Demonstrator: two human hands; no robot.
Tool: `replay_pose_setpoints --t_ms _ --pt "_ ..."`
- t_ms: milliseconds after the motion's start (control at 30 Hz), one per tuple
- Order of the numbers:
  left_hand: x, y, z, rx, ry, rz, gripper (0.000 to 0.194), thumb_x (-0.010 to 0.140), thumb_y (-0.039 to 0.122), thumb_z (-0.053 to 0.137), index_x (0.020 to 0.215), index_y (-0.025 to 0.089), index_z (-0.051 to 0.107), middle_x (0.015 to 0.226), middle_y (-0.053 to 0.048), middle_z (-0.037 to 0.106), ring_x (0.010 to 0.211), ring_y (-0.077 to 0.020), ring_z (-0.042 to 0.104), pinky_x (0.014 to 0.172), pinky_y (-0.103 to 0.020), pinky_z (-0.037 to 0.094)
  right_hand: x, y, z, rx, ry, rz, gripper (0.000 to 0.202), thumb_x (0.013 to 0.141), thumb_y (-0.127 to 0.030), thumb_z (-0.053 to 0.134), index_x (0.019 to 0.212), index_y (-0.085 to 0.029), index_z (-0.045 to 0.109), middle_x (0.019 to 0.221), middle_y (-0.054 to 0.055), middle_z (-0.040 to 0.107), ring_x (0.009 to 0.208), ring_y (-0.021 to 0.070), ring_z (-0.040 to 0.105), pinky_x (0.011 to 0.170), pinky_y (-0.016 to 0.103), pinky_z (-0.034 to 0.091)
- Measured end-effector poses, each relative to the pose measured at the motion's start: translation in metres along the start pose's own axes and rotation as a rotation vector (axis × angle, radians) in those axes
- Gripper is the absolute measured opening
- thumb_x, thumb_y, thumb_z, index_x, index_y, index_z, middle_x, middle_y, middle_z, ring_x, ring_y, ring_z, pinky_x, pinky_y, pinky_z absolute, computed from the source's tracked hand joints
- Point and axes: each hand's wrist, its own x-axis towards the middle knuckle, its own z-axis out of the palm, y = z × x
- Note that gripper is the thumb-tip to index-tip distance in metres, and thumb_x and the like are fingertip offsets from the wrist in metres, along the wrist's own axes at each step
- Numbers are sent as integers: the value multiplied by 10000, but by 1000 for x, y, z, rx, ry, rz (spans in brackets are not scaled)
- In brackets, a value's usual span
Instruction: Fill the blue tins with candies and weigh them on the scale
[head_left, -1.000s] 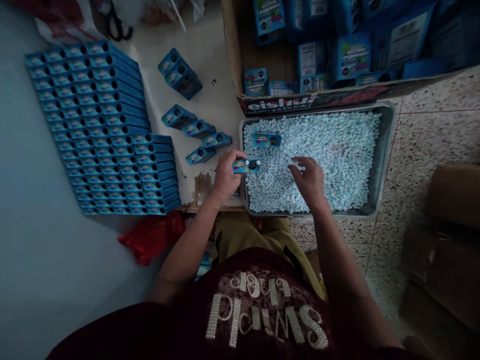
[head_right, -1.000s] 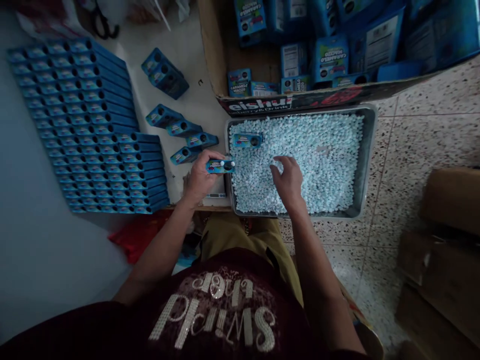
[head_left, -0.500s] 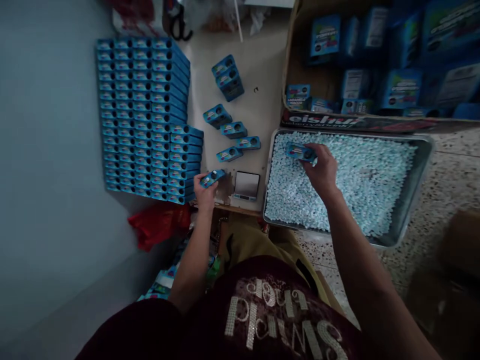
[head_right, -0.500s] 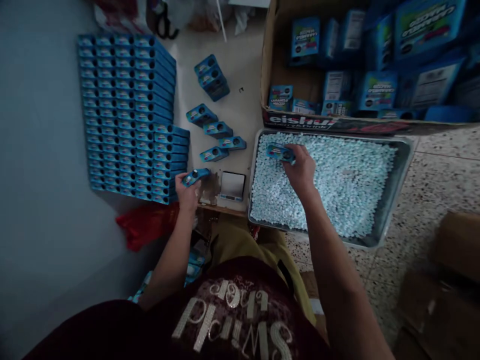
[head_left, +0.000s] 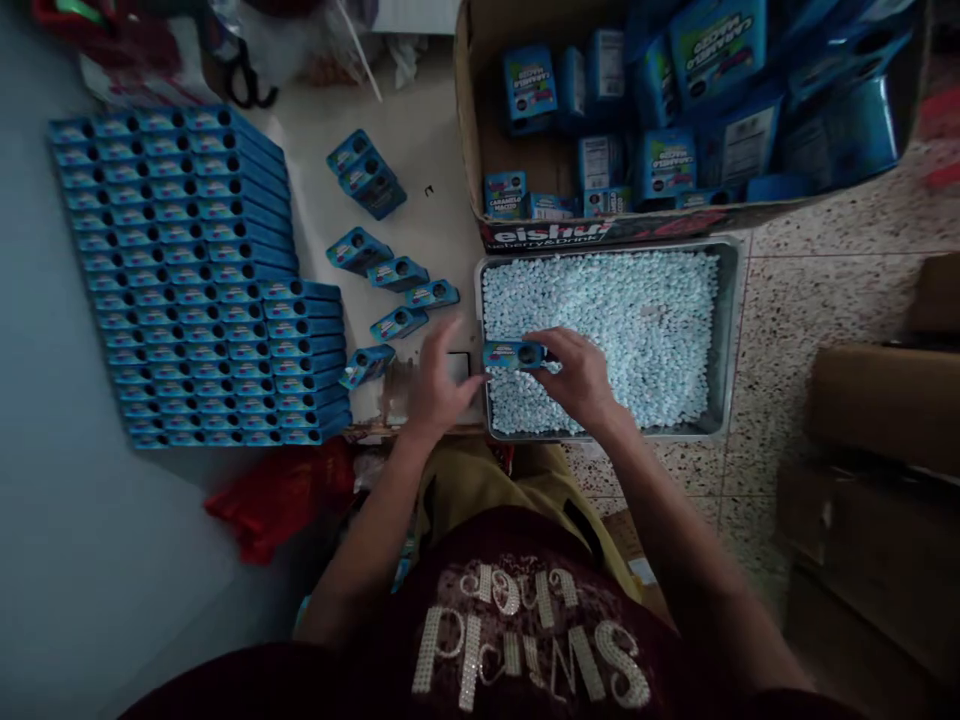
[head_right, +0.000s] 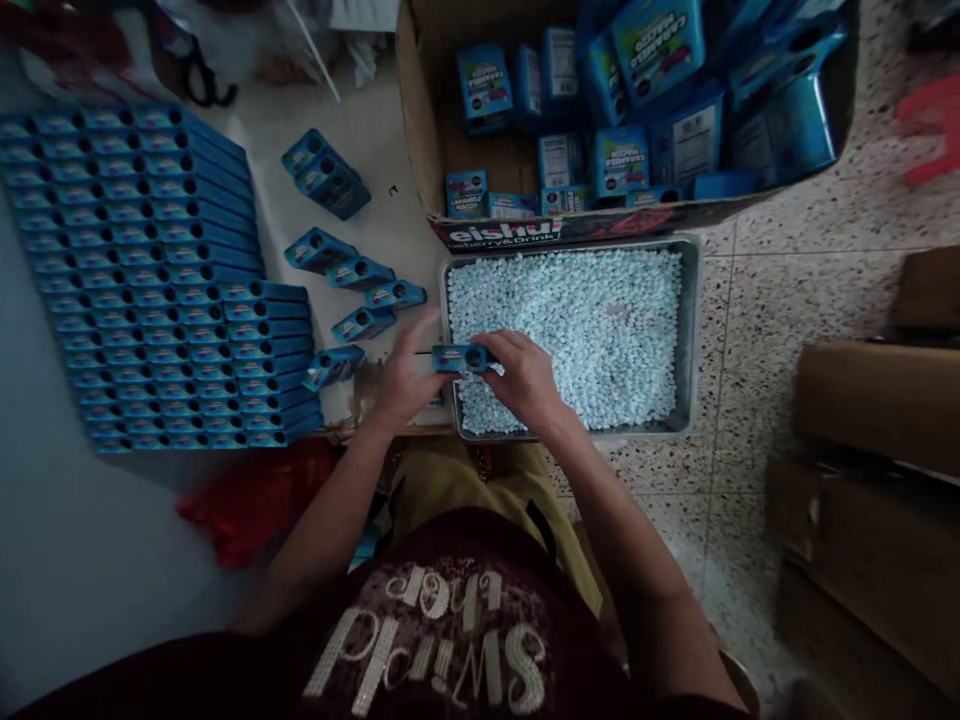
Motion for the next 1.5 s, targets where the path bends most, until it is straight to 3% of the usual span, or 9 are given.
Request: replay_pose_setpoints --t_ms 133,300,500,633,767,1033,1133,1333,1500 --pt "36 12 39 -58 -189 77 437 829 51 770 1208 265 791 1285 -67 813 1270 -276 767 1159 -436 597 -2 40 -7 98 -59 74 362 955 -343 734 1316 -326 751 1333 79 780 1160 297 730 946 462 641" --pt "32 -1 27 -138 -84 -67 391 794 72 778 1146 242 788 1279 -75 832 1278 -274 780 1137 -442 622 13 85 18 -87 93 106 423 998 -450 665 1387 -288 698 1558 142 643 1435 407 567 1130 623 525" --pt "32 -6 20 -81 -69 -139 364 829 239 879 1179 222 781 1225 -77 835 1134 -246 794 1031 -384 639 20 84 58 -233 -42 243 241 1005 -362 657 1174 -207 732 1210 189 717 1067 360 667 904 468 540" --pt "38 5 26 106 -63 -52 374 806 221 919 1165 229 814 1162 -65 821 1091 -254 771 986 -363 609 11 78 36 -2 17 298 149 856 -216 687 1000 -221 725 973 78 742 867 266 666 821 384 529" --pt "44 20 32 245 -150 80 408 801 119 900 1176 259 825 1149 -72 813 1125 -284 752 1005 -393 582 7 48 2 123 59 165 158 826 -190 677 958 -253 736 937 38 743 881 249 682 836 376 547" --pt "51 27 46 233 -228 151 426 806 104 899 1193 259 809 1163 -77 808 1139 -304 739 1015 -435 576 14 -1 -16 -87 -112 -22 507 869 -40 613 1310 -242 762 1166 106 745 1046 282 722 862 367 564" --pt "51 30 48 233 -219 135 455 779 80 918 1180 263 805 1146 -64 803 1136 -296 735 1004 -423 577 11 10 -13 -4 -41 26 378 940 -109 616 1256 -226 787 1147 104 773 1051 280 744 914 390 578" --pt "47 26 50 147 -130 95 468 763 30 906 1156 260 795 1140 -67 775 1146 -289 731 986 -404 579 -17 71 -4 140 275 384 200 979 -318 639 1043 -230 806 1042 91 850 936 282 779 928 457 619" --pt "46 13 60 -35 -167 -2 415 746 19 899 1083 216 758 1139 -48 772 1104 -235 751 1004 -353 584 -42 93 3 -80 235 306 248 951 -359 663 1055 -227 845 1257 163 849 1237 377 775 1120 606 555"
